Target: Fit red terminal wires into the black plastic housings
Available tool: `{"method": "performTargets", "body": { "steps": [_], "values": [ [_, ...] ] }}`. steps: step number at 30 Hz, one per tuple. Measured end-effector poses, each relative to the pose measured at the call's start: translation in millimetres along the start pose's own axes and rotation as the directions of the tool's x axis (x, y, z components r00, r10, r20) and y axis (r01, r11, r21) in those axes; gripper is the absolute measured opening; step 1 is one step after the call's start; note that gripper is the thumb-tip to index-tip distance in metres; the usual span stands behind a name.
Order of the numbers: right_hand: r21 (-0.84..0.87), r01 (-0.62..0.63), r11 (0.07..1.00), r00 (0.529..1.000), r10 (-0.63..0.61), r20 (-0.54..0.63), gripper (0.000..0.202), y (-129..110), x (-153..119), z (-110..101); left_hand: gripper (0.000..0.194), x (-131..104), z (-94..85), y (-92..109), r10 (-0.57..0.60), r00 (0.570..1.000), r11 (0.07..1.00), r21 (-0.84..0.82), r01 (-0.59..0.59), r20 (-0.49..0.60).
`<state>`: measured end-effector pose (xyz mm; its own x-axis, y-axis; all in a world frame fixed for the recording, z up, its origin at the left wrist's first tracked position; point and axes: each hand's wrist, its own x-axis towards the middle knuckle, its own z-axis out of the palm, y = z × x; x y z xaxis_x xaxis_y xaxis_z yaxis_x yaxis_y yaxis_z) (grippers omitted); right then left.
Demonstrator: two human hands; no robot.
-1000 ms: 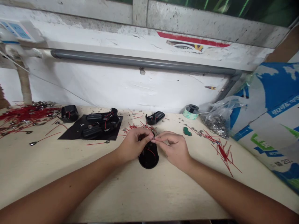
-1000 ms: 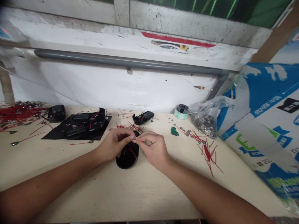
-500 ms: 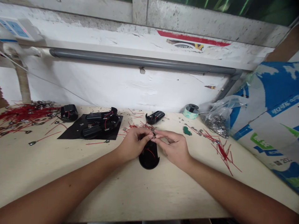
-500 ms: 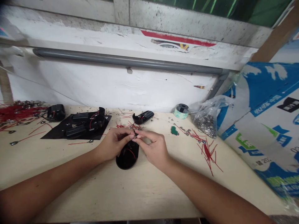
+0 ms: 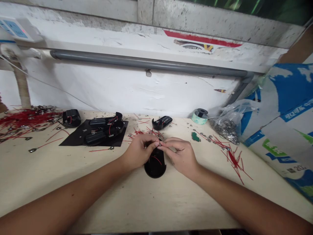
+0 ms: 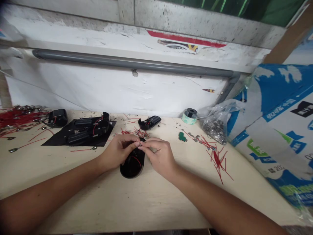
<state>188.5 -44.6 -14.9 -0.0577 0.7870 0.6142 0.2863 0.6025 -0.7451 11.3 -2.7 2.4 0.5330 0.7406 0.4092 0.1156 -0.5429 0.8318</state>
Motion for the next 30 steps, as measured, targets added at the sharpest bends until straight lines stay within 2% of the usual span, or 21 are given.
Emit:
{"method": "performTargets", "body": {
  "steps": [11, 22, 27, 30],
  "values": [
    [-0.012, 0.04, 0.999, 0.999, -0.04, -0.001, 0.012, -4, -2, 0, 0.021, 1, 2.5, 1, -0.009, 1.0, 0.999, -0.033, 0.009, -0.022],
    [-0.002, -0.007, 1.0, 1.0, 0.007, 0.005, 0.01, -1, -2, 0, 0.02, 0, 3.5, -1, 0.041, 0.998, 0.999, -0.015, -0.041, -0.046],
    [0.016, -0.058, 0.998, 0.997, 0.059, -0.047, 0.013, 1, -2, -1, 0.019, -1, 4.2, -7, 0.027, 0.997, 0.998, -0.047, -0.031, -0.072],
    [-0.011, -0.053, 0.999, 0.998, 0.053, -0.041, 0.012, 2, -1, -1, 0.018, -2, 4.6, -9, 0.02, 0.996, 0.998, -0.058, -0.025, -0.087]
  ]
}}
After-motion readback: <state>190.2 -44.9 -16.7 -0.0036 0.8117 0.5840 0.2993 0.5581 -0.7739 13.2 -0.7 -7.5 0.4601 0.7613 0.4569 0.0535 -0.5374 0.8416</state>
